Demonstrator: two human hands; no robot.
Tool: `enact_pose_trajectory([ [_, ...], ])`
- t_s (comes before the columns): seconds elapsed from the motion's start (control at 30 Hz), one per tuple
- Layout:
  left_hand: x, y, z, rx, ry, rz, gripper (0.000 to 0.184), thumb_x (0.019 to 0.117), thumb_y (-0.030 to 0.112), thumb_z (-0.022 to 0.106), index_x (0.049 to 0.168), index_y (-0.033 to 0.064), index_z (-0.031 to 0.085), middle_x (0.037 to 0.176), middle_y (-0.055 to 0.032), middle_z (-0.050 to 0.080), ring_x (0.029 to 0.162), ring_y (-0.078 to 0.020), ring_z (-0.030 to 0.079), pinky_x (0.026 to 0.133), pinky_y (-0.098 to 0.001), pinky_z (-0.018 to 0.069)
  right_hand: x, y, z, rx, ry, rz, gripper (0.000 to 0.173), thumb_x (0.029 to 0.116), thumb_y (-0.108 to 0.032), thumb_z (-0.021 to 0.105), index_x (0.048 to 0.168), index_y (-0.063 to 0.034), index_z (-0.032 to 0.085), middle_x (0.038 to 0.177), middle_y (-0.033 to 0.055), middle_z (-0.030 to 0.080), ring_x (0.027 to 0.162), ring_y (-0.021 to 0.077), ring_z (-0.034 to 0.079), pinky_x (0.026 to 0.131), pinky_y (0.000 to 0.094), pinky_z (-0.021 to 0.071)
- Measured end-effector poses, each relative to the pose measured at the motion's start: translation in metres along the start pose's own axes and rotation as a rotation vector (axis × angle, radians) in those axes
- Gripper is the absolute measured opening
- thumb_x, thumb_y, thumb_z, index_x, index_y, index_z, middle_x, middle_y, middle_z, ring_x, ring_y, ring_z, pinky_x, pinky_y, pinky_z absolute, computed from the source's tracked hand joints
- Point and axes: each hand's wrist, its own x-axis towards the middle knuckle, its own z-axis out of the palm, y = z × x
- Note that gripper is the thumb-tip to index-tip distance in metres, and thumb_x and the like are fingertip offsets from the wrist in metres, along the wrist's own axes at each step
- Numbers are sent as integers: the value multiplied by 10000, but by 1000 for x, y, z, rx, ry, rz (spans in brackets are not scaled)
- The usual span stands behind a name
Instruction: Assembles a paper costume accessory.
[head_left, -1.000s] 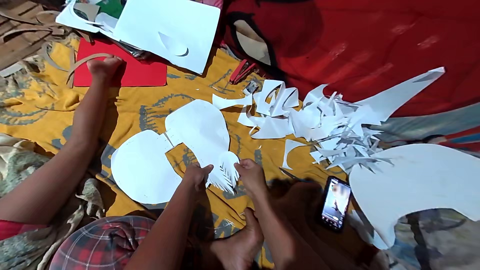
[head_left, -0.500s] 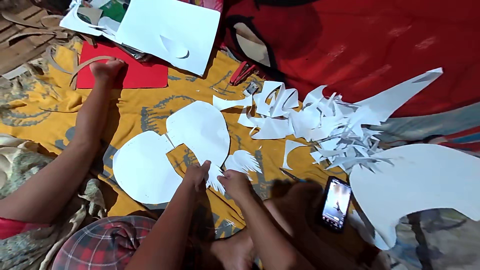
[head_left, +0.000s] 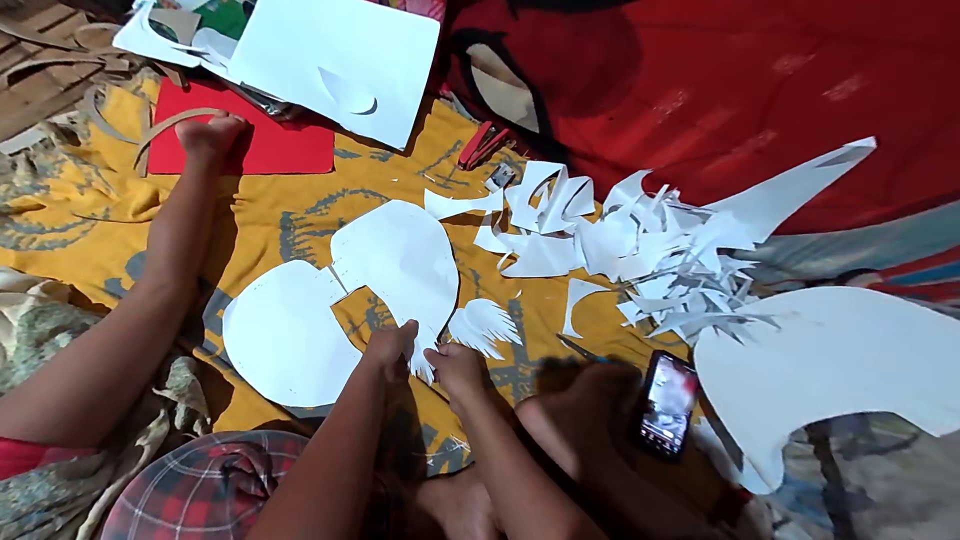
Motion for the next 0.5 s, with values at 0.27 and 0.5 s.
enact_pose_trajectory([
  [0.27, -4, 2, 7, 90, 79, 24, 267, 1073, 231, 548, 875, 66, 482, 637, -18, 465, 536, -129, 472, 549, -298, 458, 1, -2, -7, -148, -60, -34, 227, 976, -188, 691, 1051, 25, 677, 869, 104, 624, 681, 156, 563, 663, 338, 502],
  [0.5, -4, 3, 8, 144, 92, 30, 267, 1075, 247, 547, 902, 48, 509, 645, -16, 467, 535, -118, 463, 543, -282, 437, -8, -3, -55, -368, 207, -306, 314, 1019, -183, 602, 1243, 25, 674, 1192, 212, 671, 1043, 304, 669, 947, 449, 532],
])
